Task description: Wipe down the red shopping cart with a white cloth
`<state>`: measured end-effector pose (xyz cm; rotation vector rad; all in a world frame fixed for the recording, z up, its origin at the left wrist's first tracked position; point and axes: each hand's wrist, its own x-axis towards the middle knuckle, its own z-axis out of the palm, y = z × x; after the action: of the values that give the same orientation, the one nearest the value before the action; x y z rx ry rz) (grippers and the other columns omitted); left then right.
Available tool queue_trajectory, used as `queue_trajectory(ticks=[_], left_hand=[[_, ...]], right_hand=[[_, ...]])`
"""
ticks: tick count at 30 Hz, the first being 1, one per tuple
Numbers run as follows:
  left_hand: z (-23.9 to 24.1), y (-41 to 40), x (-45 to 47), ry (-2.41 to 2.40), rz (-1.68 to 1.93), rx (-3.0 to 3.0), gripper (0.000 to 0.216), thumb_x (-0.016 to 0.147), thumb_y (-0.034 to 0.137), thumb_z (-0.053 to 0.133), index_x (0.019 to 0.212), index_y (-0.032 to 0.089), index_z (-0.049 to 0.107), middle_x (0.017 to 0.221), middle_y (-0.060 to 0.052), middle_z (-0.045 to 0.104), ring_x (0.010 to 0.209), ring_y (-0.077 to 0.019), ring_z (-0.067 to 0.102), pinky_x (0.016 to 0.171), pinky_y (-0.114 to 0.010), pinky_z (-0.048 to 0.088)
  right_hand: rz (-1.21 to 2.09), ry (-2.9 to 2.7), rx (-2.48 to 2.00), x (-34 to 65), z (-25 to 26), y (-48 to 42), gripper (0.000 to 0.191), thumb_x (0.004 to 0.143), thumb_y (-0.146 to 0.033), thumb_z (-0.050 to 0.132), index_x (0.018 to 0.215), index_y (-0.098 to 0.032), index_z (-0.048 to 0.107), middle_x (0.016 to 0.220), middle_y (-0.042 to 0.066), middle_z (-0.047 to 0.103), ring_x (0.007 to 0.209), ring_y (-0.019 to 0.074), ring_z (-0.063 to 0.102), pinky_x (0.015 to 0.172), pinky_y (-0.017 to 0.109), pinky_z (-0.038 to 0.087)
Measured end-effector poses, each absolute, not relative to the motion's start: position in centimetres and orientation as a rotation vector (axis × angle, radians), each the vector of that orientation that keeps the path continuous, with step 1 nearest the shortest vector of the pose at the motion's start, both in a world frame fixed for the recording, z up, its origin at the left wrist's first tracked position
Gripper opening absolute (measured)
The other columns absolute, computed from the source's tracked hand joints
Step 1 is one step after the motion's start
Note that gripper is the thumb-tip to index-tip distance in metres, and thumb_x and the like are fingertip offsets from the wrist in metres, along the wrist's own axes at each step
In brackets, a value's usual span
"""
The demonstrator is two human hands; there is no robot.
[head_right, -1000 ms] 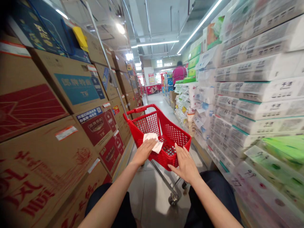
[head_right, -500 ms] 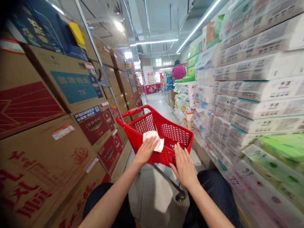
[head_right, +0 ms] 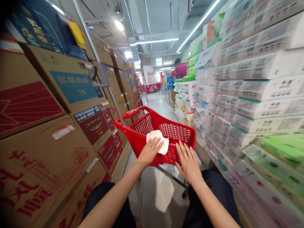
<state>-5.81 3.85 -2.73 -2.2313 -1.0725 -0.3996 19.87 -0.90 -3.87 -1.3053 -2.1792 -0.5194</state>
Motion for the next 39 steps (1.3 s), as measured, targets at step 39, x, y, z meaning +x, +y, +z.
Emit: queue_trajectory(ticks=[39], left_hand=[[-2.9, 0.0, -0.7, -1.413, -0.573, -2.304, 0.059, 0.098, 0.034, 0.044, 0.155, 0.023, 0.031, 0.16, -0.006, 0.034, 0.149, -0.0282, 0.024, 0.123, -0.053, 0.02]], right_hand=[[-0.181, -2.073, -1.176, 16.6, -3.1, -3.5, 0.08, 0.097, -0.041, 0.044, 0.16, -0.017, 0.001, 0.162, 0.012, 0.027, 0.143, 0.027, 0.037, 0.112, 0.046, 0.038]])
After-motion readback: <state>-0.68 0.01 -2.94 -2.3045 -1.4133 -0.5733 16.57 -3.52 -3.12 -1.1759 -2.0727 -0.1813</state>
